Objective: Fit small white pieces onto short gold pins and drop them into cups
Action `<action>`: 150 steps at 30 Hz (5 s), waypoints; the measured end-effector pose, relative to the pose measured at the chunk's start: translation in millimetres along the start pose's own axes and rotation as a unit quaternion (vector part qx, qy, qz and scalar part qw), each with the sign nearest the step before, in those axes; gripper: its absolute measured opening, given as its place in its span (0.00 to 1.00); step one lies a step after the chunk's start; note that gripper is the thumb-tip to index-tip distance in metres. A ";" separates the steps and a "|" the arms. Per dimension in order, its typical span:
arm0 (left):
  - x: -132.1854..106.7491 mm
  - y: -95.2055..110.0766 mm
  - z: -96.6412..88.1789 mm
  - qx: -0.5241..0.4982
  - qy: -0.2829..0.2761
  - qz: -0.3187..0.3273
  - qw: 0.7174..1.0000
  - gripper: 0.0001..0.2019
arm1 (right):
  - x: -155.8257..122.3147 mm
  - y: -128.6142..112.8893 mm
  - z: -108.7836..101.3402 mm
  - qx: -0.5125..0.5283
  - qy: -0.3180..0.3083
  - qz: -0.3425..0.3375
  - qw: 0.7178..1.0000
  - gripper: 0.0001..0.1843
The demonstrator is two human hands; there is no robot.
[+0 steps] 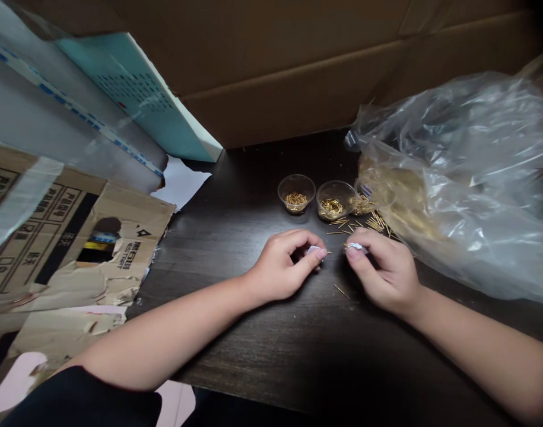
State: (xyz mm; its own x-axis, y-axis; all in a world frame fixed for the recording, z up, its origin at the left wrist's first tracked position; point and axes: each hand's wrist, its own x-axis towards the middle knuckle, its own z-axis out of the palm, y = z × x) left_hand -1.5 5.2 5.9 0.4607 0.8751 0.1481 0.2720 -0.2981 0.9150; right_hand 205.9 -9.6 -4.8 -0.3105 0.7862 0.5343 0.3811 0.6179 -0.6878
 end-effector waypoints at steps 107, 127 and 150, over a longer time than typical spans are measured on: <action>-2.9 -6.2 -0.9 0.042 0.076 0.036 0.996 0.06 | -4.8 3.2 3.6 -0.009 -0.032 -0.007 0.999 0.20; -4.2 -5.2 -4.9 0.001 0.076 0.010 0.997 0.09 | 13.2 -57.2 -33.0 -0.154 0.070 -0.093 0.981 0.06; -2.9 -12.6 0.1 0.003 0.020 0.038 0.999 0.07 | 100.7 -37.2 -75.0 -0.496 -0.262 0.098 0.822 0.14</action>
State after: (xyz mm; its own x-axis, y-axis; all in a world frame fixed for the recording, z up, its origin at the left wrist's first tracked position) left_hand -6.2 6.4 -6.1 0.4465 0.8644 0.2314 0.2424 -0.3657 0.8986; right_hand 225.8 47.3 111.4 -0.3914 0.9202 -0.0032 0.9107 0.3879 0.1417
